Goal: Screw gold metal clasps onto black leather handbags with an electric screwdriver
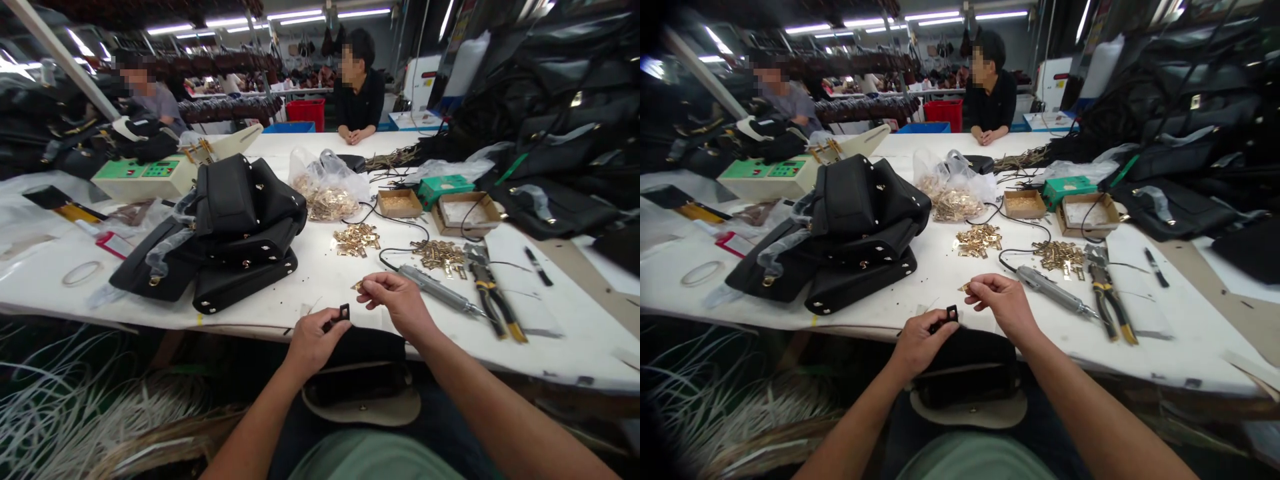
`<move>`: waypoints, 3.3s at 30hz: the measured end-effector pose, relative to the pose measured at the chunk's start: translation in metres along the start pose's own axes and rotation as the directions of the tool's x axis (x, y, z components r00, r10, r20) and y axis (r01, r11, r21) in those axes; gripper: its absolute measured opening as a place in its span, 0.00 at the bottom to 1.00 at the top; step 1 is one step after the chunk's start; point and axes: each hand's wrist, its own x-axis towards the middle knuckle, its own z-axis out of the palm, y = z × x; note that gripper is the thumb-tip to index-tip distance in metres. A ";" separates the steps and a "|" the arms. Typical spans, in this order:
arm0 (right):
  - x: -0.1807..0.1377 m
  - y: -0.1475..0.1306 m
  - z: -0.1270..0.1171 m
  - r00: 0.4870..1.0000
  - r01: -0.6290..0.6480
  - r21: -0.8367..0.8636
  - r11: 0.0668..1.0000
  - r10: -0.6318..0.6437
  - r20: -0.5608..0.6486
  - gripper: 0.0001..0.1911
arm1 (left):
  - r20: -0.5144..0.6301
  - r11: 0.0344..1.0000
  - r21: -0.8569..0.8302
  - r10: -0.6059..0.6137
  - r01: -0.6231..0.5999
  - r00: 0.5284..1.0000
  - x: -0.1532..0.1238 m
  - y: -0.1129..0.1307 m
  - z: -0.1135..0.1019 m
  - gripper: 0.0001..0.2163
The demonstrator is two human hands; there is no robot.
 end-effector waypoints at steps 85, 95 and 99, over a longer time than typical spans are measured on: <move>-0.052 0.005 -0.024 0.848 0.529 -0.450 0.719 -0.420 0.324 0.05 | -0.132 0.798 0.113 0.602 -0.591 0.788 -0.024 0.012 0.026 0.10; -0.071 0.014 -0.022 0.911 0.399 -0.265 0.878 -0.347 0.222 0.04 | -0.161 0.712 0.113 0.701 -0.693 0.695 -0.034 0.004 0.037 0.17; -0.074 0.017 -0.023 0.921 0.372 -0.238 0.897 -0.325 0.214 0.03 | -0.162 0.724 0.116 0.689 -0.680 0.706 -0.037 0.002 0.040 0.16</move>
